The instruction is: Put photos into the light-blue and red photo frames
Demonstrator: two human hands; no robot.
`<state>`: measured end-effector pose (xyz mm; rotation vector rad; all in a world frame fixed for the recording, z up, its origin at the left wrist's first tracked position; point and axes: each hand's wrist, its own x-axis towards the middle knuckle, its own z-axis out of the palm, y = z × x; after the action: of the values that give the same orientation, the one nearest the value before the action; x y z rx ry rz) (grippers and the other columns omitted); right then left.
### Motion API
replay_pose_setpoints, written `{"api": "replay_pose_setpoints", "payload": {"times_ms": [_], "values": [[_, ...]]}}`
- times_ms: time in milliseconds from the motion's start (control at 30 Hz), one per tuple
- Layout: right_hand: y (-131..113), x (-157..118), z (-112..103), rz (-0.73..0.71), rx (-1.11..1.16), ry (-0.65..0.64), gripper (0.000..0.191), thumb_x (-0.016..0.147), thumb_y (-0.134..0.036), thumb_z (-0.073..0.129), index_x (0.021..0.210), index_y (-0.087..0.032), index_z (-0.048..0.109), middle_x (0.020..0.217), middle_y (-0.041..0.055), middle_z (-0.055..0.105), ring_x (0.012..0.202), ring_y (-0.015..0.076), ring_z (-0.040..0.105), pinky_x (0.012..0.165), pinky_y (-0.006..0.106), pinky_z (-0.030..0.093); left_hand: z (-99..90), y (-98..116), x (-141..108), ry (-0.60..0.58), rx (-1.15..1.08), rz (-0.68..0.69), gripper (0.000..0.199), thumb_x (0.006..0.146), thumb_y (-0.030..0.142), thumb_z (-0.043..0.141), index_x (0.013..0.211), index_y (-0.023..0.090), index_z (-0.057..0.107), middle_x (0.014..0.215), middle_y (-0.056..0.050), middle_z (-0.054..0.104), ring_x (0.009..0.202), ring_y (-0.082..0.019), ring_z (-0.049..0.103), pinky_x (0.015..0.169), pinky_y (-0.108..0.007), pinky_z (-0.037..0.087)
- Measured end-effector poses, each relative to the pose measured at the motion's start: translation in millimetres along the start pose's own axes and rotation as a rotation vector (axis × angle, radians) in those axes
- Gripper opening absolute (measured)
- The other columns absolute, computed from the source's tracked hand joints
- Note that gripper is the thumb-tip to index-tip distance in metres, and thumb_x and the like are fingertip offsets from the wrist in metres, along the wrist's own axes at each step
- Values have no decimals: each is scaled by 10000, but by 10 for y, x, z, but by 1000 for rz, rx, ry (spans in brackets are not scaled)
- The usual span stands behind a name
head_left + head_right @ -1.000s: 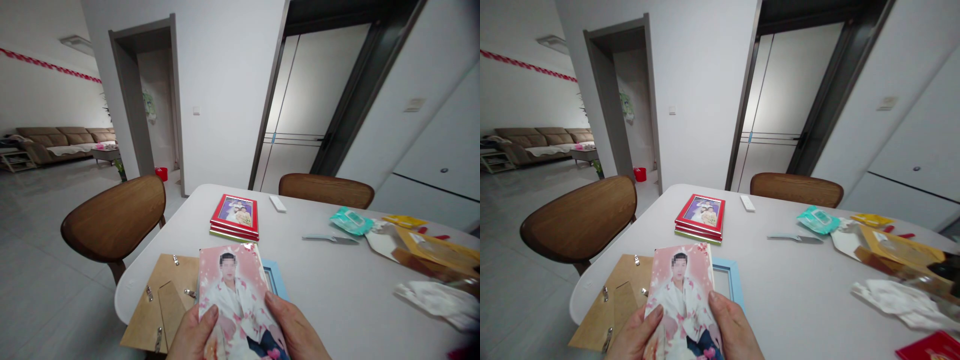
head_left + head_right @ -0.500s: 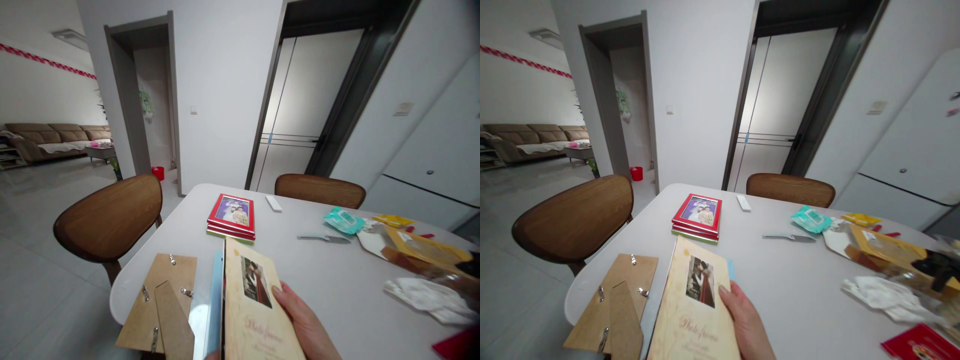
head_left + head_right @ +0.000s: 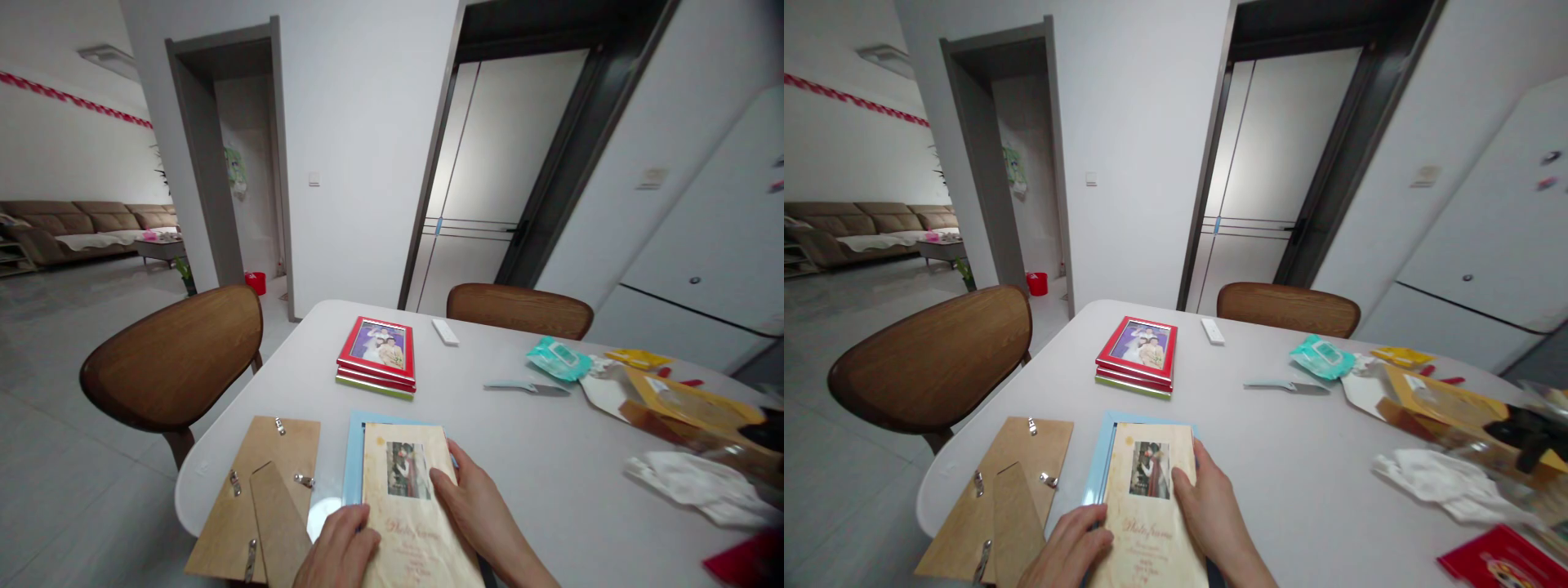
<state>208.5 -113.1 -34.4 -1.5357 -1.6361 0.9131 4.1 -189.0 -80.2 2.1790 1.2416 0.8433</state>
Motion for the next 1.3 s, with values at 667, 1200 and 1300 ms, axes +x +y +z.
{"api": "replay_pose_setpoints", "payload": {"times_ms": [667, 1200, 1300], "values": [[17, -8, 13, 30, -749, 33, 351, 811, -394, 303, 1034, -240, 527, 808, 74, 627, 721, 251, 602, 575, 322, 398, -50, 70, 98, -65, 553, 163, 320, 750, 423, 518, 998, 222, 496, 1137, -64, 542, 1023, -221, 490, 796, -307, 488], [187, -9, 106, -99, -724, 162, 427, 807, -369, 325, 1038, -90, 552, 1127, 150, 493, 1036, 251, 447, 862, 375, 368, -115, -179, -155, 29, 595, 260, 428, 823, 203, 439, 1238, 229, 340, 1247, -87, 465, 1133, -228, 435, 852, -335, 458], [223, -82, 108, -122, -739, 153, 392, 788, -336, 358, 1019, -98, 567, 1149, 153, 482, 1058, 254, 436, 883, 381, 355, -90, -36, -46, -46, 632, 266, 376, 798, 166, 471, 1170, 176, 413, 1209, -101, 502, 1109, -229, 460, 840, -306, 468]]}}
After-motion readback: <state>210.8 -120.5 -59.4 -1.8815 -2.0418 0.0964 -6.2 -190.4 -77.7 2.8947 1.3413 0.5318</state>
